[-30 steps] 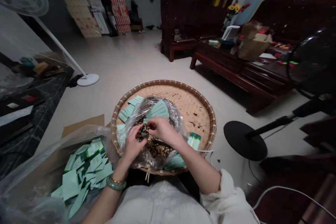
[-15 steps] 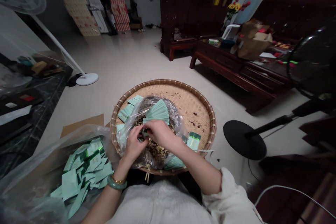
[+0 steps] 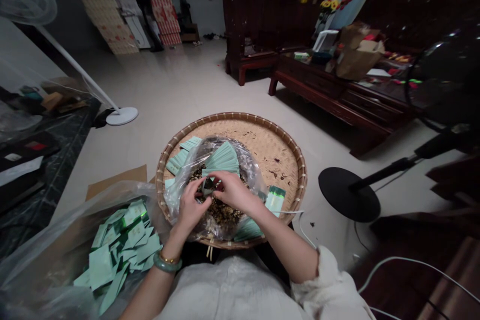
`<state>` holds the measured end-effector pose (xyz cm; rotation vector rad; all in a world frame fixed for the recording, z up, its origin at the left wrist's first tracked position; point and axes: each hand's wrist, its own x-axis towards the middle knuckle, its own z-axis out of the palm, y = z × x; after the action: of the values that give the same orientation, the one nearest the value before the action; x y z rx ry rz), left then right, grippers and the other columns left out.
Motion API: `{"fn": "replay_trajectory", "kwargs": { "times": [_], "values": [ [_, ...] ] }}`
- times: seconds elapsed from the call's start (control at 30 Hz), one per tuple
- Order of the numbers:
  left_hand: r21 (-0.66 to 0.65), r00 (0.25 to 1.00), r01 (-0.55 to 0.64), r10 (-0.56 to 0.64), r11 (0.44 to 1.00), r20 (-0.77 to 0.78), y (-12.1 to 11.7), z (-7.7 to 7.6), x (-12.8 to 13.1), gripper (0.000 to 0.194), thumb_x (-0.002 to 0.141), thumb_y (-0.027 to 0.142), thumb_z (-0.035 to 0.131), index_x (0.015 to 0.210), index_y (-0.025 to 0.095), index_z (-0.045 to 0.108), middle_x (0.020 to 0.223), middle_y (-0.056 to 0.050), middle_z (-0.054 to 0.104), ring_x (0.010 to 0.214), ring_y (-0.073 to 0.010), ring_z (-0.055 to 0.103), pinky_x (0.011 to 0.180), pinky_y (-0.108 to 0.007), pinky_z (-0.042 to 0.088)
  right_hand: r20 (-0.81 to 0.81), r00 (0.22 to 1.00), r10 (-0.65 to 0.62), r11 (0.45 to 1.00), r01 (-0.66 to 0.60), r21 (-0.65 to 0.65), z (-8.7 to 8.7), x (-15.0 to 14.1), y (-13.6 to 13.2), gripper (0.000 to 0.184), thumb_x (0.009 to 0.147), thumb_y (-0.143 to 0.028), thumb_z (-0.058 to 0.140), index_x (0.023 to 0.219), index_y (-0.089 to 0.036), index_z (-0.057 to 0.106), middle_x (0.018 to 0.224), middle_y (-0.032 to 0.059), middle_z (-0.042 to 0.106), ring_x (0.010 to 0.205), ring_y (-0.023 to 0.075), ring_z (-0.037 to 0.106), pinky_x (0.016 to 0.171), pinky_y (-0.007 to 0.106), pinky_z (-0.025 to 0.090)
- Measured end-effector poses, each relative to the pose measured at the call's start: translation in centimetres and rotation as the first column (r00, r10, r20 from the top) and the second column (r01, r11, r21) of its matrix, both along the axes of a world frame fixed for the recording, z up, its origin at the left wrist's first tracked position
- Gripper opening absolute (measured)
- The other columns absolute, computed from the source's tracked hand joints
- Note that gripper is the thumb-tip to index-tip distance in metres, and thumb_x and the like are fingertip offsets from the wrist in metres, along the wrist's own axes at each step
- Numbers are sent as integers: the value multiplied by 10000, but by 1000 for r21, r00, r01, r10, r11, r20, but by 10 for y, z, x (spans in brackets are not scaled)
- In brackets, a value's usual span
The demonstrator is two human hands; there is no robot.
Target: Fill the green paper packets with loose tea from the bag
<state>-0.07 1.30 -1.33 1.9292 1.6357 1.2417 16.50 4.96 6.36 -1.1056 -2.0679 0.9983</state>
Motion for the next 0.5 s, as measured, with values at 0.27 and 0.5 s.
{"fn": "replay_trajectory", "kwargs": {
  "times": [0.27,0.5],
  "values": [
    [-1,1000,11,-11,1000,-1,1,1,1,502,695,101,595,1182,207,538,1105,-85,585,1032,-239,566,866,-412,509,-141,987,-81,996,85,27,6,2,-1,242,735,-50,572,926,-167,664,766,11,674,703,132,631,672,241,498],
    [19,1000,29,-29,999,-10,-1,-3,1,497,698,112,604,1182,192,521,1120,-96,566,1061,-246,552,918,-440,486,53,997,60,971,-70,229,1,-7,10,334,800,-69,569,1104,-183,645,1111,93,654,1001,192,595,884,336,460]
  ]
}}
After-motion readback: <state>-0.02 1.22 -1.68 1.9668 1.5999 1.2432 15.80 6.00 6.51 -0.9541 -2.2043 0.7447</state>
